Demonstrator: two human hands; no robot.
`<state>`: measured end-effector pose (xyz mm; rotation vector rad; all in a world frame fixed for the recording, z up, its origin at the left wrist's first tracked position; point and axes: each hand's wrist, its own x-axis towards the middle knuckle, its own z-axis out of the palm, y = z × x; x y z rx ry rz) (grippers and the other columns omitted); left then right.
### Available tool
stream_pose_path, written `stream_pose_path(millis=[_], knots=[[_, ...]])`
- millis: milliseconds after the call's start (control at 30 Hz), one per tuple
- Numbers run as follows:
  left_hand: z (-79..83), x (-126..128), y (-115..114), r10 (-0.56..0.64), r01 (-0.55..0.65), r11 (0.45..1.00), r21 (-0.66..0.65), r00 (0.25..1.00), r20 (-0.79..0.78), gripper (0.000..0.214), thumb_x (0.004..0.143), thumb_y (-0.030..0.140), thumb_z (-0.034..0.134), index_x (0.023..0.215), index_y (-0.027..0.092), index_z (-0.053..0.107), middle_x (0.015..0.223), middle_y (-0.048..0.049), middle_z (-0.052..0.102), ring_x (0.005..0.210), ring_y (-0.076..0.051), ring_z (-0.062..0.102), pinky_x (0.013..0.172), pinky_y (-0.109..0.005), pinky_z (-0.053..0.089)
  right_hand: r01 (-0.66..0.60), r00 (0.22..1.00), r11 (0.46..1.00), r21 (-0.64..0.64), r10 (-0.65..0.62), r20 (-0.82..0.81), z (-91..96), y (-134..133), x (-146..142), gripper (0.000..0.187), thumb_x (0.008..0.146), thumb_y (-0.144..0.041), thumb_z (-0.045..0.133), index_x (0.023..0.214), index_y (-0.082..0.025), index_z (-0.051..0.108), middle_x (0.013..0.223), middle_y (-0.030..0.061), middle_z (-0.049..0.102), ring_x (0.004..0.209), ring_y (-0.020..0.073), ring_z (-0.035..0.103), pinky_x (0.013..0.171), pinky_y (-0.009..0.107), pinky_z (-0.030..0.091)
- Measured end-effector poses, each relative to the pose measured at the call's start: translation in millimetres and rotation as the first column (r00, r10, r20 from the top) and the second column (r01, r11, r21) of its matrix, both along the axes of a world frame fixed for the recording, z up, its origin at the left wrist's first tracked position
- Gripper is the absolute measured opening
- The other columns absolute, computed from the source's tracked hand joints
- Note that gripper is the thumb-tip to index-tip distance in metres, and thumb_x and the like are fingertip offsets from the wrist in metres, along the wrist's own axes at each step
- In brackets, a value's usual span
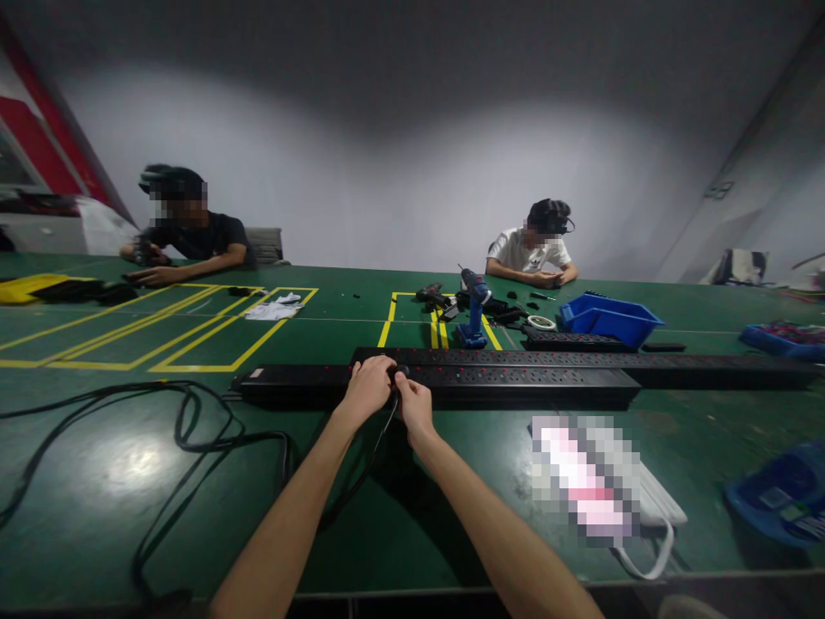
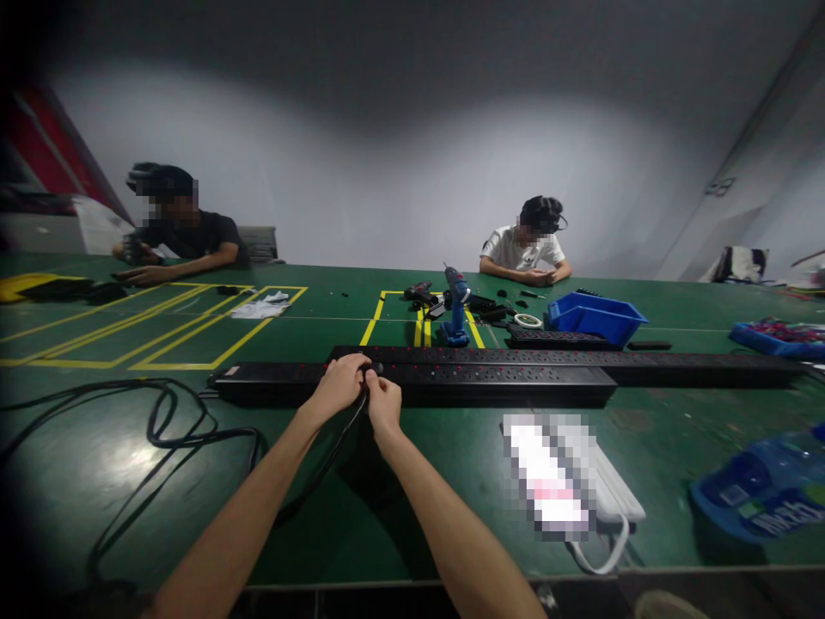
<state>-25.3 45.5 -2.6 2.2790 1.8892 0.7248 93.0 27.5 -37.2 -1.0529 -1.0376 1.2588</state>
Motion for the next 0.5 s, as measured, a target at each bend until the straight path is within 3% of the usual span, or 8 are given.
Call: stream_pose_path(millis=[267,500], knots=[[-0.2,0.5,-1.0,0.004,-0.004,1.0,-0.001,1.0,0.008,0.039,0.088,0.014,0.043,0.121,0.024,0.06,0.138,-0.0089,0.059,0.134,-0.026,0.047,0.115,-0.056,0.029,-0.017,1.0,1.0,-0.018,0.017,-0.027,11.3,3.8,1.9,0.047,0.077,-0.062,0.063,0.061,-0.019,0.053,0.045,-0.0076,0.035,0.042,0.0074,0.029,0.042,0.023,0.02],[-4.4,-1.2,2.0,-0.003,0.003,1.0,0.002,1.0,0.008,0.04,0.087,0.012,0.042,0.121,0.024,0.061,0.138,-0.0087,0.059,0.134,-0.025,0.047,0.114,-0.055,0.029,-0.039,0.999,0.999,0.01,0.039,0.003,7.2,7.4,3.4,0.048,0.077,-0.062,0.063,0.059,-0.019,0.051,0.047,-0.0072,0.035,0.042,0.0071,0.029,0.042,0.023,0.019]])
